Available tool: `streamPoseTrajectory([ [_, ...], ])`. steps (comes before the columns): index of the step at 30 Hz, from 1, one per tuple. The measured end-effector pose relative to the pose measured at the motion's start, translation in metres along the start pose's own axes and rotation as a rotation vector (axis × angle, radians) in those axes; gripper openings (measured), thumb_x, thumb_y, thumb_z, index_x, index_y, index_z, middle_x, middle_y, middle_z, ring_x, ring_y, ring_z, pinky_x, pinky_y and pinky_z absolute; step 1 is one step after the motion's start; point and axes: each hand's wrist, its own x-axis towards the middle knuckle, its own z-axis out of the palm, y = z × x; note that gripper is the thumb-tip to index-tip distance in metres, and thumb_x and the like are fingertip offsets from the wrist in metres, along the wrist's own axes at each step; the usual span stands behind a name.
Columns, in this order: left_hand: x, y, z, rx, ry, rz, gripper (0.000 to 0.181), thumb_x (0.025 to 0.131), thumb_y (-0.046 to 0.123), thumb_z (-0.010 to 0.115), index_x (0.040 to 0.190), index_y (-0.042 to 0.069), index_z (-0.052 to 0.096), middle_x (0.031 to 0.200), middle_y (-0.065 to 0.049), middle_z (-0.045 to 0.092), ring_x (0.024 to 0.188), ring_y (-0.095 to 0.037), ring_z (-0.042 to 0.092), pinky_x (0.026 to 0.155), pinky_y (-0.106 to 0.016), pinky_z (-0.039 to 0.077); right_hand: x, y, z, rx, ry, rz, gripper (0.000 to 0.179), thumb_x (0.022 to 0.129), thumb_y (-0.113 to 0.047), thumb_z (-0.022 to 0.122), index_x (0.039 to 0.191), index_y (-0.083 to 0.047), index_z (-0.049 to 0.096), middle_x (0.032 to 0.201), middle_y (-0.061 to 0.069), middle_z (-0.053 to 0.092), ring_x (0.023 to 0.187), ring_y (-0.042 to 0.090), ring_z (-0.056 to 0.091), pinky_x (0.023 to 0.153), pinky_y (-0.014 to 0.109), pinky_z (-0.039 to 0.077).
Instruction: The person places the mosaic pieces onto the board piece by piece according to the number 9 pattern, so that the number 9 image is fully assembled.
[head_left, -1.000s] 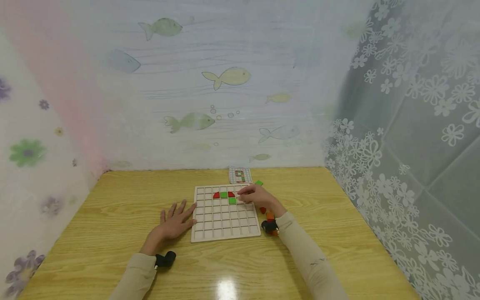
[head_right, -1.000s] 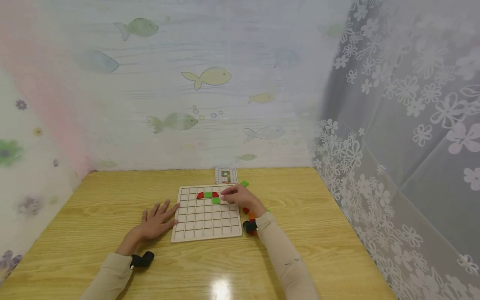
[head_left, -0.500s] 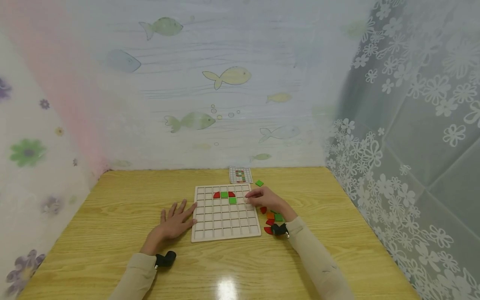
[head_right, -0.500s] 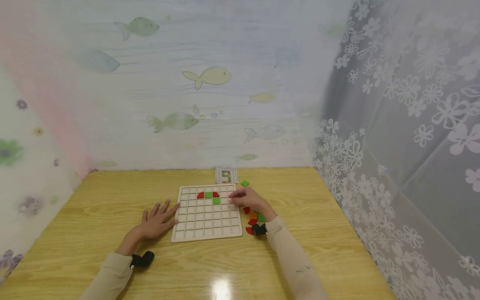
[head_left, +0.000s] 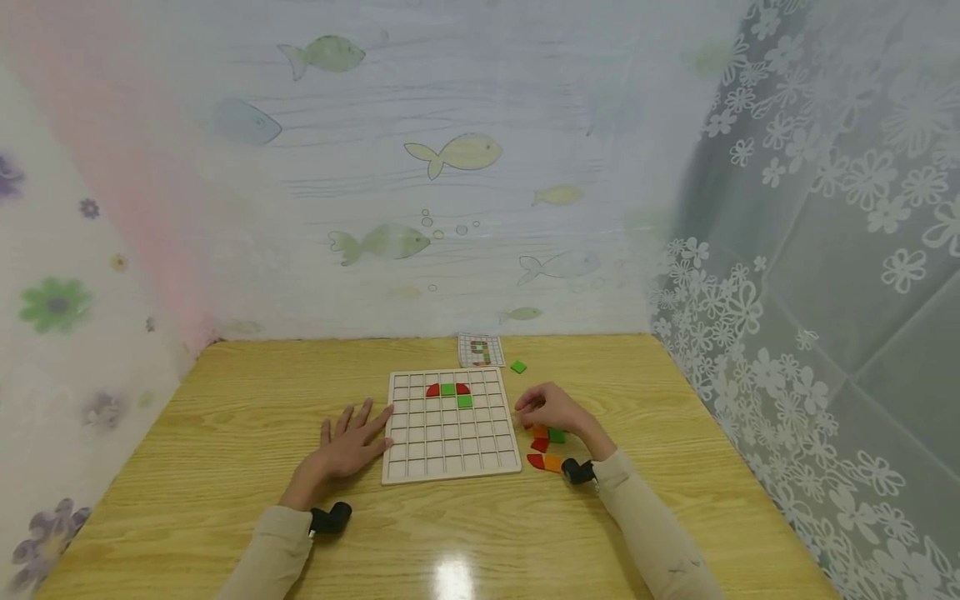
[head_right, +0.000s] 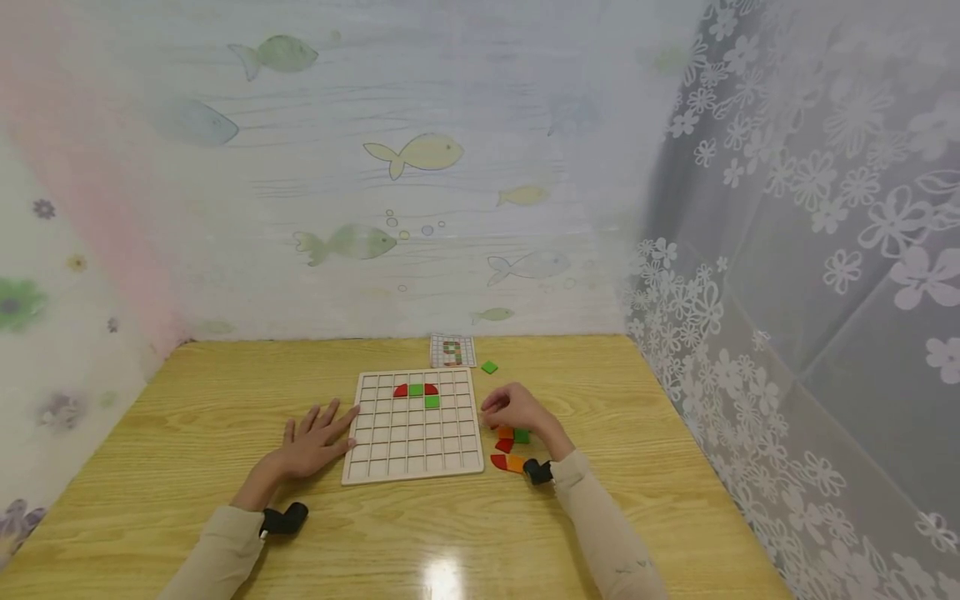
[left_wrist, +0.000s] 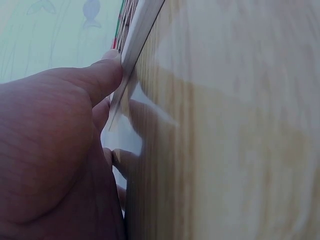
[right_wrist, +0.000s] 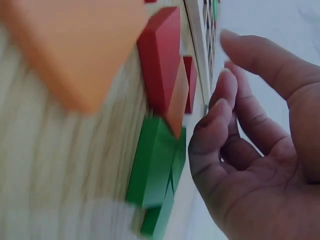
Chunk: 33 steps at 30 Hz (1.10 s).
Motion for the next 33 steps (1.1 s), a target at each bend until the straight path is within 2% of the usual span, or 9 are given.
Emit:
streamPoseTrajectory([
  [8,-0.003,0.002,0.001,0.004,0.000,-0.006,0.070,0.106,0.052,0.044,0.164,0.020,0.022,0.170,-0.023,-0.001,0.152,-0.052,-0.012,0.110,-0.073,-0.019,-0.016,0.004,-0.015,-0.094,0.027,0.025,0.023,0.084,-0.002,0.081,0.104,0.006,0.071,0.095,0.015,0.069,0.081,0.016,0.061,0.071,0.028,0.053],
  [15,-0.007,0.005,0.001,0.004,-0.008,-0.008,0.072,0.105,0.056,0.043,0.165,0.022,0.020,0.170,-0.021,-0.003,0.153,-0.051,-0.013,0.111,-0.073,-0.018,-0.023,0.012,-0.021,-0.087,-0.017,0.045,0.022,0.084,0.000,0.080,0.103,0.008,0.072,0.093,0.016,0.068,0.079,0.015,0.059,0.068,0.026,0.050],
  [22,-0.005,0.003,0.005,0.023,-0.002,-0.019,0.071,0.106,0.054,0.043,0.164,0.021,0.021,0.170,-0.022,-0.002,0.153,-0.051,-0.011,0.110,-0.073,-0.017,-0.025,0.014,-0.022,-0.120,0.041,0.049,0.018,0.091,-0.007,0.076,0.105,0.004,0.074,0.090,0.010,0.067,0.076,0.014,0.054,0.069,0.028,0.047],
  [28,-0.005,0.001,0.007,0.015,0.007,-0.016,0.071,0.106,0.055,0.044,0.164,0.021,0.022,0.170,-0.022,-0.001,0.153,-0.051,-0.011,0.110,-0.073,-0.017,-0.028,0.016,-0.024,-0.117,0.017,0.026,0.026,0.085,-0.005,0.081,0.108,0.006,0.073,0.097,0.016,0.069,0.081,0.016,0.057,0.069,0.027,0.047],
  [33,-0.004,0.002,0.006,0.023,-0.001,-0.022,0.073,0.105,0.059,0.042,0.165,0.023,0.021,0.170,-0.021,-0.002,0.153,-0.051,-0.011,0.111,-0.073,-0.017,-0.029,0.018,-0.025,-0.120,0.019,0.017,0.024,0.086,-0.006,0.081,0.107,0.004,0.075,0.098,0.016,0.071,0.081,0.014,0.058,0.069,0.025,0.048],
])
